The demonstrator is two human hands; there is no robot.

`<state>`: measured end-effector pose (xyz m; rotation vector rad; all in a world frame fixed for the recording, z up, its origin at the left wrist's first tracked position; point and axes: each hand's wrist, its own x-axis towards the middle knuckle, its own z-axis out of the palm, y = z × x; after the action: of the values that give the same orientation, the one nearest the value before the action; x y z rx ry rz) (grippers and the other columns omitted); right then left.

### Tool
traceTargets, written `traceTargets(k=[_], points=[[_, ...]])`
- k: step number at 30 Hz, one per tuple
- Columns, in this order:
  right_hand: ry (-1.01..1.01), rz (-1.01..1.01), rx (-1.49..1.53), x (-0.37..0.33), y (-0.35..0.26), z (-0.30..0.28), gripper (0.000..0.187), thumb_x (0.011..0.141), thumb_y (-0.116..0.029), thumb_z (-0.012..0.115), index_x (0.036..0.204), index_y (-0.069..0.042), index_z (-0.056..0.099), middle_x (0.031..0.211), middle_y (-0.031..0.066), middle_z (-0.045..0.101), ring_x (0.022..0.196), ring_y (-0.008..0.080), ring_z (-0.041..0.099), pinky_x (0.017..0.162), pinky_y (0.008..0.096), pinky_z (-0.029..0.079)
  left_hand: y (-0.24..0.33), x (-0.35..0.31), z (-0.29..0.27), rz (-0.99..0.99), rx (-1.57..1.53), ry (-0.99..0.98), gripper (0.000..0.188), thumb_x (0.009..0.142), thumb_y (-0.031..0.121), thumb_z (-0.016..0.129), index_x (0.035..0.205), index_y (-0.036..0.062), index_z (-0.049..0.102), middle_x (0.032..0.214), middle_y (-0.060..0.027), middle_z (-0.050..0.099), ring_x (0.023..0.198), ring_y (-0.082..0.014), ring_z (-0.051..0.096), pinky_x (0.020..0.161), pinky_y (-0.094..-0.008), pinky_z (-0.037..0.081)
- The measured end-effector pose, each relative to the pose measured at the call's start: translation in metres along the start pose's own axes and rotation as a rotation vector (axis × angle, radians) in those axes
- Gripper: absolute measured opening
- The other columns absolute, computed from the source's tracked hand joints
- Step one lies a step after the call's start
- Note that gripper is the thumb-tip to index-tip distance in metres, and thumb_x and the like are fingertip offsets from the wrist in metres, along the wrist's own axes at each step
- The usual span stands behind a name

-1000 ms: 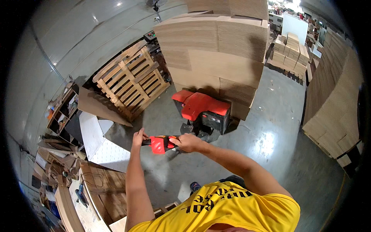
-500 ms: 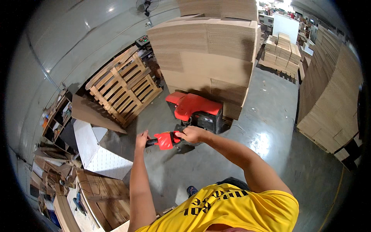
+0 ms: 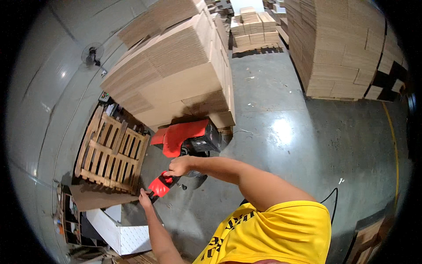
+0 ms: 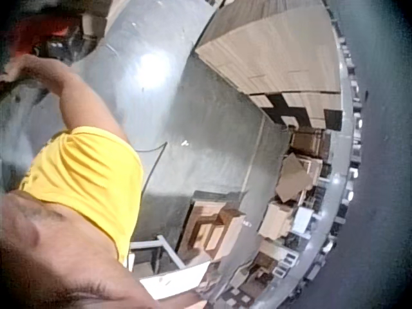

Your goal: The person maneuvers an electric pallet jack to move stacks of cardboard panels and wooden furniture components through a workshop.

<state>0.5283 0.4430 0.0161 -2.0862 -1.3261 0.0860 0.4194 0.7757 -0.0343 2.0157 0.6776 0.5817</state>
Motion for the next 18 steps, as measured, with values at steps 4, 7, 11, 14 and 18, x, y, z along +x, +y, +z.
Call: traceTargets(k=[4, 7, 11, 14, 18], points=[[0.011, 0.027, -0.016, 0.006, -0.006, 0.008, 0.077, 0.098, -0.062, 0.035, 0.085, 0.004, 0.071, 0.09, 0.028, 0.068, 0.091, 0.0474, 0.064, 0.082, 0.0519, 0.05, -0.013, -0.009, -0.008, 0.159, 0.049, -0.015, 0.056, 0.101, 0.047, 0.045, 0.094, -0.0039, 0.067, 0.1, -0.0189, 0.061, 0.097, -0.0283, 0.054, 0.092, -0.0398, 0.04], [0.028, 0.058, -0.023, 0.011, 0.005, 0.009, 0.077, 0.097, -0.064, 0.035, 0.086, 0.003, 0.071, 0.09, 0.0282, 0.068, 0.091, 0.0472, 0.064, 0.082, 0.0522, 0.051, -0.029, -0.008, 0.006, 0.321, 0.174, 0.062, 0.057, 0.102, 0.048, 0.042, 0.108, -0.0047, 0.063, 0.117, -0.0234, 0.055, 0.11, -0.034, 0.048, 0.098, -0.0434, 0.037], [0.018, 0.089, 0.023, 0.022, -0.007, 0.011, 0.076, 0.098, -0.062, 0.034, 0.084, 0.002, 0.072, 0.09, 0.0274, 0.068, 0.092, 0.0464, 0.064, 0.085, 0.0508, 0.051, -0.066, 0.003, -0.007, 0.483, 0.354, 0.161, 0.06, 0.103, 0.051, 0.038, 0.119, -0.0041, 0.057, 0.119, -0.0257, 0.052, 0.115, -0.0403, 0.044, 0.102, -0.0497, 0.034], [0.026, 0.106, 0.035, 0.035, 0.001, 0.006, 0.075, 0.098, -0.062, 0.035, 0.088, 0.001, 0.072, 0.093, 0.0263, 0.068, 0.094, 0.0461, 0.064, 0.086, 0.0506, 0.051, -0.048, 0.014, -0.008, 0.375, 0.349, 0.09, 0.057, 0.103, 0.048, 0.04, 0.116, -0.0048, 0.057, 0.116, -0.0249, 0.054, 0.11, -0.0401, 0.048, 0.099, -0.0471, 0.036], [-0.095, 0.174, 0.039, 0.042, -0.016, -0.005, 0.074, 0.097, -0.063, 0.035, 0.095, 0.001, 0.072, 0.104, 0.0275, 0.067, 0.102, 0.0444, 0.063, 0.088, 0.0519, 0.05, -0.022, 0.003, -0.022, 0.277, 0.216, 0.076, 0.054, 0.1, 0.045, 0.042, 0.115, -0.0025, 0.062, 0.12, -0.0237, 0.059, 0.115, -0.0371, 0.054, 0.097, -0.0413, 0.04]])
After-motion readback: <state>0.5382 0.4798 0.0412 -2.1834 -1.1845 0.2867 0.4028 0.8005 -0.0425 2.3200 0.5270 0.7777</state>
